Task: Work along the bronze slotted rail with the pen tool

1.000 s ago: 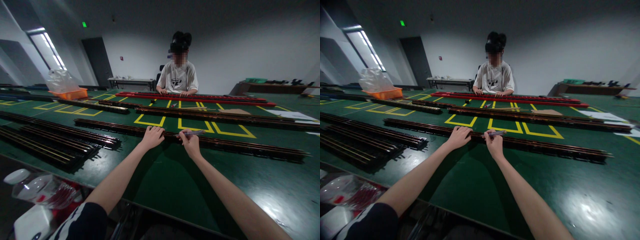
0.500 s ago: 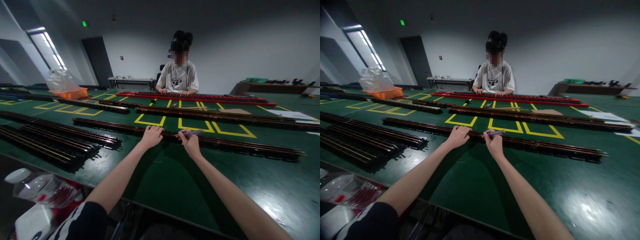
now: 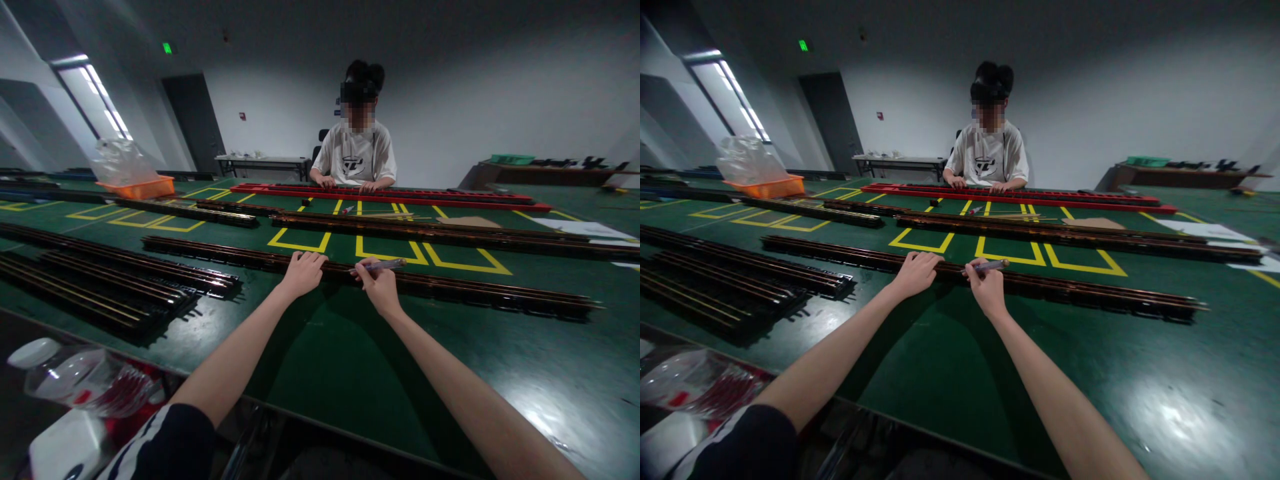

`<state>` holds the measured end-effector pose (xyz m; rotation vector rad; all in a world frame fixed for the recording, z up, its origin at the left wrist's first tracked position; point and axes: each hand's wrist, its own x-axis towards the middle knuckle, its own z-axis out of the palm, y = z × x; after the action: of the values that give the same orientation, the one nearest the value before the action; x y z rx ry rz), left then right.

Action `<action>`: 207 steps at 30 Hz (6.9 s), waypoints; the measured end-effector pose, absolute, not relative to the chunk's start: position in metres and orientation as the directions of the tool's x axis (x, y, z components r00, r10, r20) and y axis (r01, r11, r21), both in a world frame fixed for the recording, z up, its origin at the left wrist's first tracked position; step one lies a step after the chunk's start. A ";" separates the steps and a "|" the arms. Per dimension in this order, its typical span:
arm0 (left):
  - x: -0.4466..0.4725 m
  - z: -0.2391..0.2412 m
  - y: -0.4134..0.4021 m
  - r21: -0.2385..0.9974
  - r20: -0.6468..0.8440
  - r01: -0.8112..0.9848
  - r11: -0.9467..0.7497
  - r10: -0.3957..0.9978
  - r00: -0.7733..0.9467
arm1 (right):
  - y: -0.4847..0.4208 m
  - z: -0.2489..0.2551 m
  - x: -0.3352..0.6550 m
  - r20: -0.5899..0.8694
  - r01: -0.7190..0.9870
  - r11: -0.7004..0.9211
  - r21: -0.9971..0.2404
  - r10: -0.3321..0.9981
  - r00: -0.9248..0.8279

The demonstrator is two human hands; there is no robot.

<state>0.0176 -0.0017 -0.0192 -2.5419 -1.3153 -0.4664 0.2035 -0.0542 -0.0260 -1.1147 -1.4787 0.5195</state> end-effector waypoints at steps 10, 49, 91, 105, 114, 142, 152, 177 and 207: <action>0.015 -0.021 0.001 -0.062 0.392 0.826 -0.560 0.747 0.536 | -0.054 -0.026 0.204 0.521 0.339 0.462 -0.819 0.847 0.104; 0.013 -0.020 0.000 -0.003 0.361 0.826 -0.563 0.770 0.526 | -0.057 -0.026 0.206 0.551 0.413 0.430 -0.803 0.799 0.239; 0.018 -0.015 -0.003 0.001 0.341 0.843 -0.538 0.792 0.506 | -0.056 -0.025 0.208 0.540 0.374 0.448 -0.812 0.820 0.188; 0.016 -0.016 -0.001 0.008 0.340 0.833 -0.554 0.785 0.518 | -0.057 -0.024 0.206 0.525 0.327 0.453 -0.829 0.832 0.179; 0.012 -0.017 0.003 -0.005 0.351 0.841 -0.541 0.786 0.509 | -0.055 -0.025 0.207 0.514 0.324 0.456 -0.829 0.849 0.119; 0.013 -0.021 0.002 0.010 0.359 0.842 -0.540 0.787 0.501 | -0.051 -0.027 0.213 0.436 0.196 0.412 -0.890 0.894 0.099; 0.013 -0.021 0.002 -0.013 0.366 0.849 -0.529 0.787 0.496 | -0.049 -0.028 0.213 0.424 0.192 0.400 -0.896 0.899 0.109; 0.015 -0.016 0.000 0.011 0.335 0.833 -0.554 0.787 0.518 | -0.055 -0.026 0.210 0.446 0.244 0.408 -0.880 0.887 0.123; 0.013 -0.022 0.003 -0.004 0.380 0.813 -0.582 0.752 0.539 | -0.052 -0.029 0.214 0.460 0.256 0.423 -0.869 0.882 0.104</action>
<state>0.0130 0.0031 -0.0215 -2.5942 -1.3329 -0.5090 0.2141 -0.0515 -0.0294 -1.0856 -1.4320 0.6309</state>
